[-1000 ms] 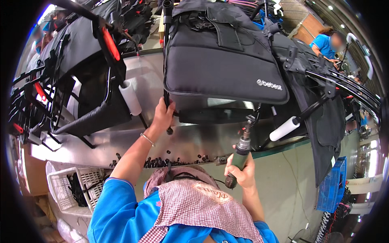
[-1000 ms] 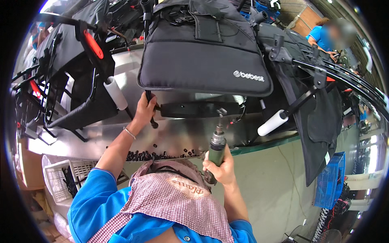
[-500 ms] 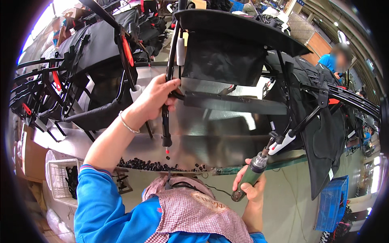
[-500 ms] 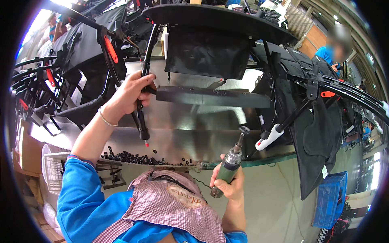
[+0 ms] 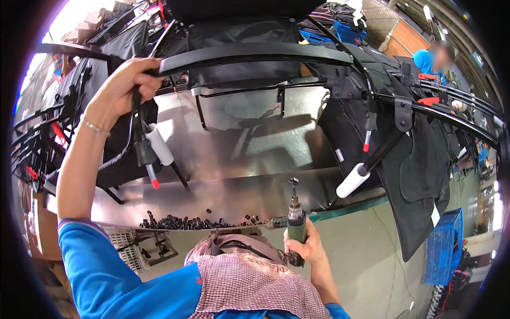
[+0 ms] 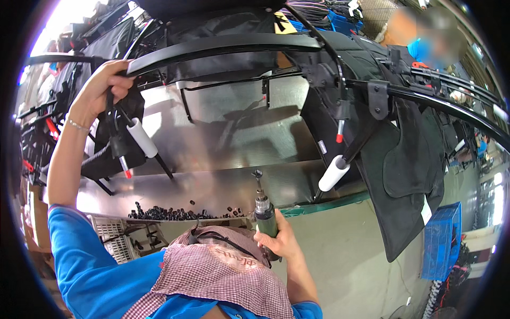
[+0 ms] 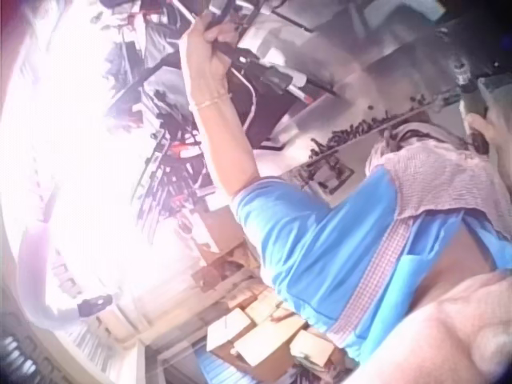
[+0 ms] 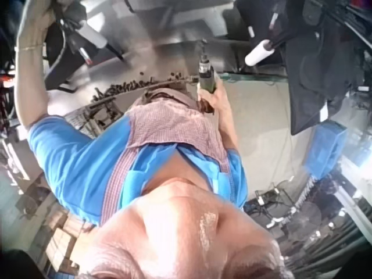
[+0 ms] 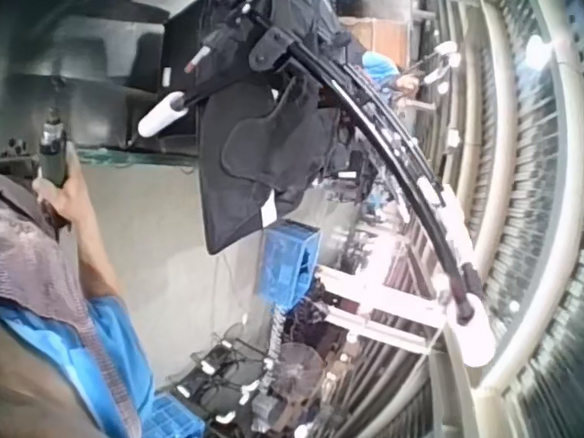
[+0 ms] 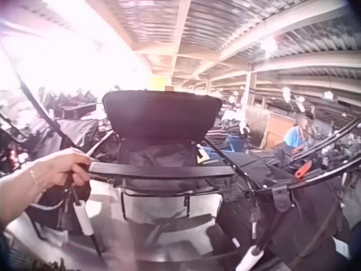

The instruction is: The person assembles a stroller by attaching fabric components to the frame using a power drill. They secure screws at multiple points, adjust straps and buckles, and attach a storage bag to the stroller frame.

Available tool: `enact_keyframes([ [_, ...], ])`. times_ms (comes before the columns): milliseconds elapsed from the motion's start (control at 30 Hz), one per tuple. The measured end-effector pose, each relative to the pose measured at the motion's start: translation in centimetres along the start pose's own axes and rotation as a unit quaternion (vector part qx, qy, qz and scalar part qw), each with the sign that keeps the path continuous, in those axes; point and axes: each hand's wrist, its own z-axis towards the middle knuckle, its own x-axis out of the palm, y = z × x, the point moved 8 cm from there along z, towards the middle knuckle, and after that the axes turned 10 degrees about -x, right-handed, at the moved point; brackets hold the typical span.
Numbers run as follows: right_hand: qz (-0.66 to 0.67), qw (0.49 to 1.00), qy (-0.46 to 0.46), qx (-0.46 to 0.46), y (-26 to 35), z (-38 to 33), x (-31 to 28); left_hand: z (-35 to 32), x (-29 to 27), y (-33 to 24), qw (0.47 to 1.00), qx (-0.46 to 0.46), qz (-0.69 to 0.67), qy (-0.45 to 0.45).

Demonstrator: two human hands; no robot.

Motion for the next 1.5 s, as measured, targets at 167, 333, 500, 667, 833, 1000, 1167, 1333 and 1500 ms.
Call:
enact_keyframes([
  [167, -0.349, 0.923, -0.085, -0.137, 8.3, 6.2, -3.8, -0.4, -2.5, 0.0, 0.999, 0.022, -0.034, -0.033],
  [333, -0.353, 0.924, -0.082, -0.121, 9.5, 8.3, -6.1, 0.1, -3.8, -0.2, 0.997, 0.049, -0.048, -0.034],
  [500, -0.311, 0.920, -0.181, -0.155, 6.9, 7.0, -6.8, 2.8, -2.4, -0.7, 0.994, 0.025, -0.109, -0.012],
  [667, -0.224, 0.812, -0.363, -0.399, 14.2, 4.6, -9.8, 5.7, -3.9, -2.6, 0.991, 0.008, -0.132, 0.018],
  [833, -0.062, 0.822, -0.409, -0.391, 16.9, 7.0, -12.6, 7.7, -2.5, -3.4, 0.990, 0.035, -0.130, 0.037],
  [1000, -0.015, 0.833, -0.441, -0.334, 17.2, 7.8, -13.5, 10.7, -1.5, -4.1, 0.989, 0.010, -0.141, 0.040],
  [1167, 0.018, 0.862, -0.401, -0.308, 17.4, 9.1, -14.3, 12.3, -0.8, -4.4, 0.987, 0.018, -0.151, 0.051],
  [1333, 0.046, 0.875, -0.377, -0.302, 18.3, 8.9, -16.9, 15.6, -1.2, -6.4, 0.973, -0.008, -0.198, 0.122],
  [1500, 0.076, 0.890, -0.361, -0.268, 18.9, 8.1, -19.9, 19.6, 0.3, -9.5, 0.958, -0.030, -0.264, 0.105],
])
